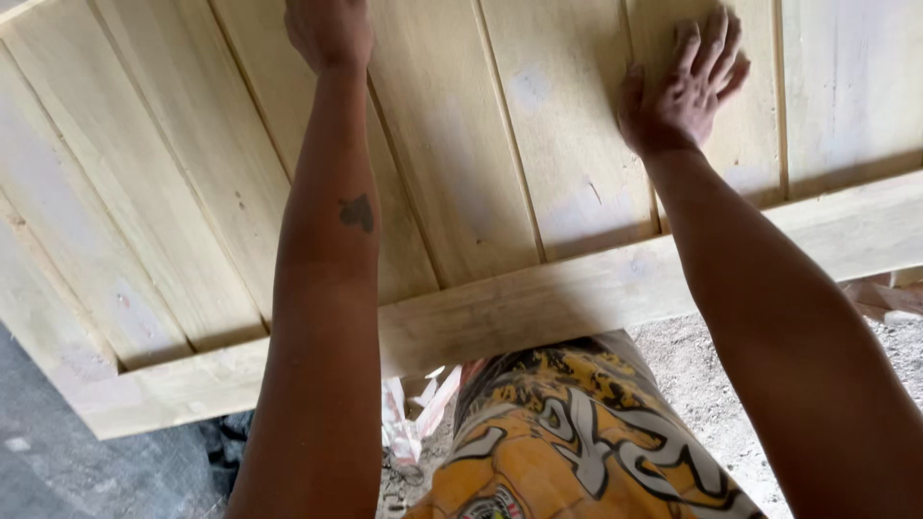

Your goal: The person sands a wooden door by hand using sandpaper, rubbing it against the vertical panels and the surrounding frame.

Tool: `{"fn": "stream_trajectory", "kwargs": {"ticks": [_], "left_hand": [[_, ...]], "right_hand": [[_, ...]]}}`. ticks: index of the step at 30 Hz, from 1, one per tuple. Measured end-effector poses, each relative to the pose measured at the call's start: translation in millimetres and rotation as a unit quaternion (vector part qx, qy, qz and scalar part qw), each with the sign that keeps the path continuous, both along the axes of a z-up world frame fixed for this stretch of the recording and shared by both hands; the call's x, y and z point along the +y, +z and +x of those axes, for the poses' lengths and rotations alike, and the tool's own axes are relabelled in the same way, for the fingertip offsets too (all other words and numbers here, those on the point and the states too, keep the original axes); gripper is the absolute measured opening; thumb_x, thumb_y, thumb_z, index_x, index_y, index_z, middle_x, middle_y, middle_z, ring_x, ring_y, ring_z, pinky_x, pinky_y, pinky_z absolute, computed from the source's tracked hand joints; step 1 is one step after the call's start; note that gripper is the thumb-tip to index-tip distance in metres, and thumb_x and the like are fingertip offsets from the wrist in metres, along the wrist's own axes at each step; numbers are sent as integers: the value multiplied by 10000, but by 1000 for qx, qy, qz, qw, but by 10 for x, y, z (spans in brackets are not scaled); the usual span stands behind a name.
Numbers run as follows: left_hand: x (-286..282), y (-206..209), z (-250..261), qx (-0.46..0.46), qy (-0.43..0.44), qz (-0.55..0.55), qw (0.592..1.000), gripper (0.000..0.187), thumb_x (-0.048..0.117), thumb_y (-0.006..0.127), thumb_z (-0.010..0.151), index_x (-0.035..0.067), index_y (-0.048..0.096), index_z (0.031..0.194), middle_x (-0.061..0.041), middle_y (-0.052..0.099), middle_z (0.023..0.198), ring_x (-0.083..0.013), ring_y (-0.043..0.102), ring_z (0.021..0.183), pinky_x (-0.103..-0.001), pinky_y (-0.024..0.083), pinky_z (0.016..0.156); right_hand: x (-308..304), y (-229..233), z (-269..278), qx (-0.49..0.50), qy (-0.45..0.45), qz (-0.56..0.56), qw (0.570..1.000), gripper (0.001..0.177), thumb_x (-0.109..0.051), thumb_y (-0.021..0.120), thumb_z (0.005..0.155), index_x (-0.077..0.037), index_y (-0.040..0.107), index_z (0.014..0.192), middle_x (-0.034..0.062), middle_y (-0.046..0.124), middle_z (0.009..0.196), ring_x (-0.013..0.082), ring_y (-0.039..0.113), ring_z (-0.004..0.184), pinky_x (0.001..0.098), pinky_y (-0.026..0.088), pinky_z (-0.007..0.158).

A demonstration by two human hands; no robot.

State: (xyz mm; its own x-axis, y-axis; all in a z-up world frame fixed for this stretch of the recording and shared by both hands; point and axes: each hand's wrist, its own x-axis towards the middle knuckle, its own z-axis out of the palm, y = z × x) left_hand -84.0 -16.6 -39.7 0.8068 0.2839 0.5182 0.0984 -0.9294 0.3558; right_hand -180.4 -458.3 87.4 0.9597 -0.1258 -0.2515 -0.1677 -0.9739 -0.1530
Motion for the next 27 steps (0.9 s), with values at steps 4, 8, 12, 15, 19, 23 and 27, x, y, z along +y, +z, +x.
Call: {"fn": "stream_trajectory", "kwargs": {"ticks": [4,8,12,15,19,23,27], "left_hand": [[-473,478,-1136,75,33,9,997,330,202,633,919,8,692,1179,-189,655,972,-352,646,883,-505,553,719],[-1145,973,-2730,143,26,-100,984,514,141,615,971,18,544,1465,-231,643,1112,-380,682,867,-496,568,699],[-1308,1297,-3340,168,45,-172,969,511,135,623,927,82,627,1435,-212,684,1104,-405,691,889,-513,575,741],[-1205,1127,-3022,200,61,-181,961,390,157,616,948,59,659,1323,-176,701,1097,-370,711,878,-485,590,733],[-789,421,-1543,64,58,-69,994,263,182,607,910,47,705,1114,-182,713,1004,-367,694,873,-490,589,748],[-123,-186,81,146,103,-39,983,336,305,636,938,67,706,1164,-148,753,960,-329,731,825,-451,595,767],[328,-156,971,138,98,11,985,203,280,633,919,88,691,891,-141,697,899,-340,689,839,-462,571,753]], "right_hand": [[81,118,4,25,-22,0,999,792,-518,399,1081,-98,138,1701,202,16,1818,375,-38,1680,672,21,1343],[103,39,-21,-16,-14,14,1000,841,-529,409,1115,-31,108,1723,262,-26,1788,412,-53,1654,675,-2,1319],[60,106,-103,8,-54,64,996,781,-492,410,1029,-80,250,1674,222,26,1801,394,-31,1676,649,-39,1349],[-3,-135,-103,-93,0,77,993,845,-524,457,1042,-13,221,1673,263,67,1773,434,-11,1636,726,-23,1249],[-170,-633,90,-164,23,77,983,954,-635,500,942,-73,258,1674,211,142,1769,424,9,1611,741,-4,1223],[-277,-779,42,-150,11,44,988,940,-681,461,955,-97,264,1665,171,91,1763,371,-13,1628,687,-31,1242],[-251,-764,-102,-117,-23,15,993,907,-674,447,933,-60,322,1589,200,85,1732,382,-18,1600,660,-40,1212]]}}
